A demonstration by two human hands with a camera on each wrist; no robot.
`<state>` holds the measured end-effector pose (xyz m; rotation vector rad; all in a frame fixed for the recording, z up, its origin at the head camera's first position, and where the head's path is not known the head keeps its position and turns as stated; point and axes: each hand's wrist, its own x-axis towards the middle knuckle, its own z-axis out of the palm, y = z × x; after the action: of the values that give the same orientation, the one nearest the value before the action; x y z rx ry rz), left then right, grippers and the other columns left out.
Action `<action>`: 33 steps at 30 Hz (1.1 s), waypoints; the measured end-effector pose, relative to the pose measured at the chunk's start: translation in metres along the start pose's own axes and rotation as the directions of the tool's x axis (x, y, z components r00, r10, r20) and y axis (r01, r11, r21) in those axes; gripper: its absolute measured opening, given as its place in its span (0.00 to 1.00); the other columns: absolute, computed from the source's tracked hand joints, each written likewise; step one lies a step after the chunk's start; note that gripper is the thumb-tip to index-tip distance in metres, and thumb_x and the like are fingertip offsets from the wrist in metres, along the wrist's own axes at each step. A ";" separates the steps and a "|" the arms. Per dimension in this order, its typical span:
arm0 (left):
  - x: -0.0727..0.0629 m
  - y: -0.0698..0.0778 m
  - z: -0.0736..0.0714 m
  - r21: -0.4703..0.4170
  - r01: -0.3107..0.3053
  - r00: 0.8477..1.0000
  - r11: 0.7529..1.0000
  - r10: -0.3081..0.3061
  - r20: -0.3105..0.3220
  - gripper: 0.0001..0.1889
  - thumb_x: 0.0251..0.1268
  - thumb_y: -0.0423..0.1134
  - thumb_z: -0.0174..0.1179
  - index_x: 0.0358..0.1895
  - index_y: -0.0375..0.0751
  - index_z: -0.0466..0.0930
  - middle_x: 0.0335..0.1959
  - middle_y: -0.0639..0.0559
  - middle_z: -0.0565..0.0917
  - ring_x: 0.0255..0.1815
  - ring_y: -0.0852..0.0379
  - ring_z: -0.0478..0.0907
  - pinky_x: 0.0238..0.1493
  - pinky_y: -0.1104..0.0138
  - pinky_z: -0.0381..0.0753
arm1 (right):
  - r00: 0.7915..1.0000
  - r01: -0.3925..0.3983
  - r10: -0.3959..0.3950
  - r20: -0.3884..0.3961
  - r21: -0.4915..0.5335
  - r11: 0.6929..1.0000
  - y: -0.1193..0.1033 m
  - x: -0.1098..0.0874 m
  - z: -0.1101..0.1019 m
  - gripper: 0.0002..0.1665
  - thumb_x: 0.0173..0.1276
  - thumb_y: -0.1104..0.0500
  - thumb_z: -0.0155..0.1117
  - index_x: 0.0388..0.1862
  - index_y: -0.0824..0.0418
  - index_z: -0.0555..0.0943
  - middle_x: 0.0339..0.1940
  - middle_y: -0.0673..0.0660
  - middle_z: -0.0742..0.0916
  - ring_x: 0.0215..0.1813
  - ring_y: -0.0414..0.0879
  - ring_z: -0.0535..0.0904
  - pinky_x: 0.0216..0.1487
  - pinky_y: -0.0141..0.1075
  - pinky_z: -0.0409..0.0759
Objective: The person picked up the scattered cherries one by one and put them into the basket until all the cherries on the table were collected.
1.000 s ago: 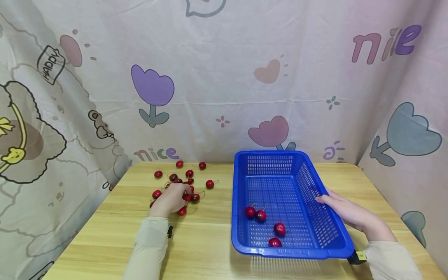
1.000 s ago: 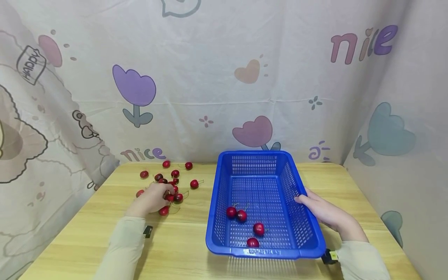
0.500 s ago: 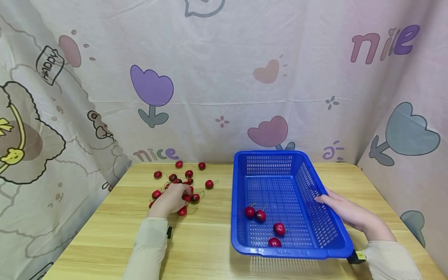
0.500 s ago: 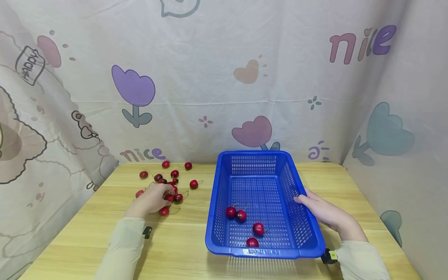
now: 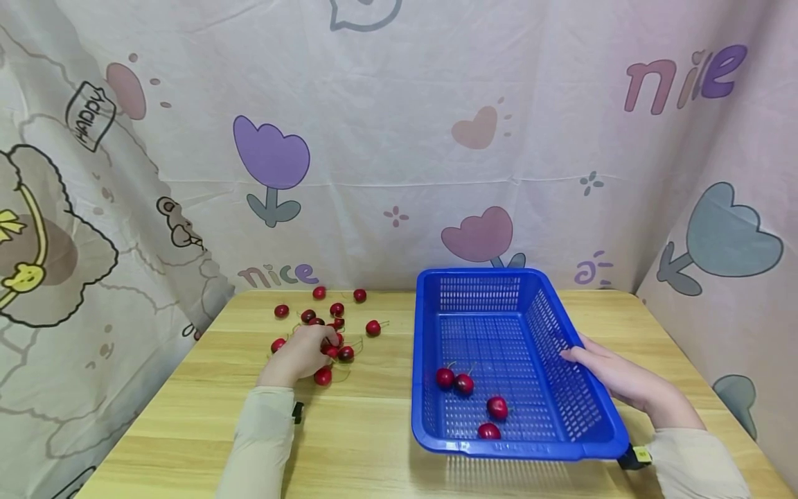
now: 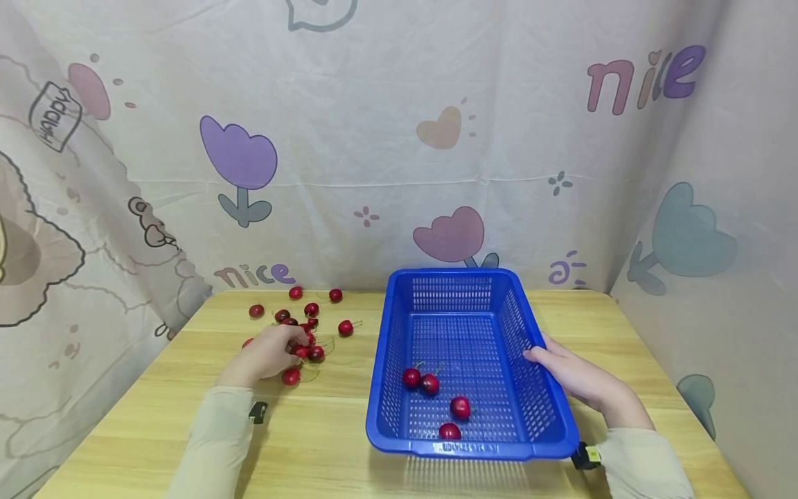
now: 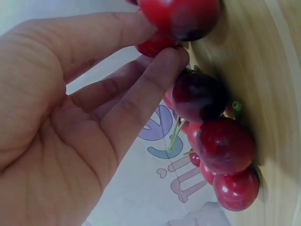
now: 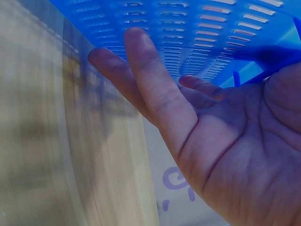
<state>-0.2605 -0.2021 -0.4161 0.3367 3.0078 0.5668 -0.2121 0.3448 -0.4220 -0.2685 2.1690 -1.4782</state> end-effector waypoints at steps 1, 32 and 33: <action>0.000 0.000 -0.001 0.003 -0.003 1.000 1.000 0.003 -0.002 0.15 0.59 0.21 0.70 0.46 0.39 0.89 0.47 0.43 0.90 0.52 0.46 0.86 0.59 0.46 0.87 | 1.000 -0.002 0.002 -0.004 -0.002 1.000 0.000 0.000 0.000 0.48 0.89 0.49 0.43 0.89 0.60 0.27 0.72 0.85 0.71 0.57 0.59 0.88 0.55 0.55 0.91; -0.006 0.023 -0.019 -0.067 -0.086 0.996 0.994 0.084 -0.026 0.11 0.65 0.24 0.70 0.49 0.38 0.88 0.38 0.50 0.87 0.39 0.54 0.79 0.49 0.56 0.86 | 0.998 -0.034 0.033 -0.044 -0.033 0.999 -0.002 0.000 0.001 0.48 0.89 0.47 0.43 0.89 0.60 0.29 0.75 0.86 0.68 0.57 0.59 0.88 0.56 0.56 0.91; -0.006 0.024 -0.019 -0.068 -0.090 0.996 0.994 0.089 -0.027 0.11 0.65 0.24 0.70 0.48 0.38 0.88 0.38 0.51 0.87 0.39 0.54 0.79 0.49 0.57 0.86 | 0.999 -0.034 0.032 -0.043 -0.033 0.999 -0.002 0.000 0.001 0.48 0.89 0.47 0.43 0.89 0.61 0.29 0.75 0.86 0.68 0.57 0.59 0.88 0.55 0.56 0.91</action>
<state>-0.2515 -0.1890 -0.3896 0.4655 2.9996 0.6856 -0.2118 0.3434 -0.4201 -0.2139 2.2224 -1.4431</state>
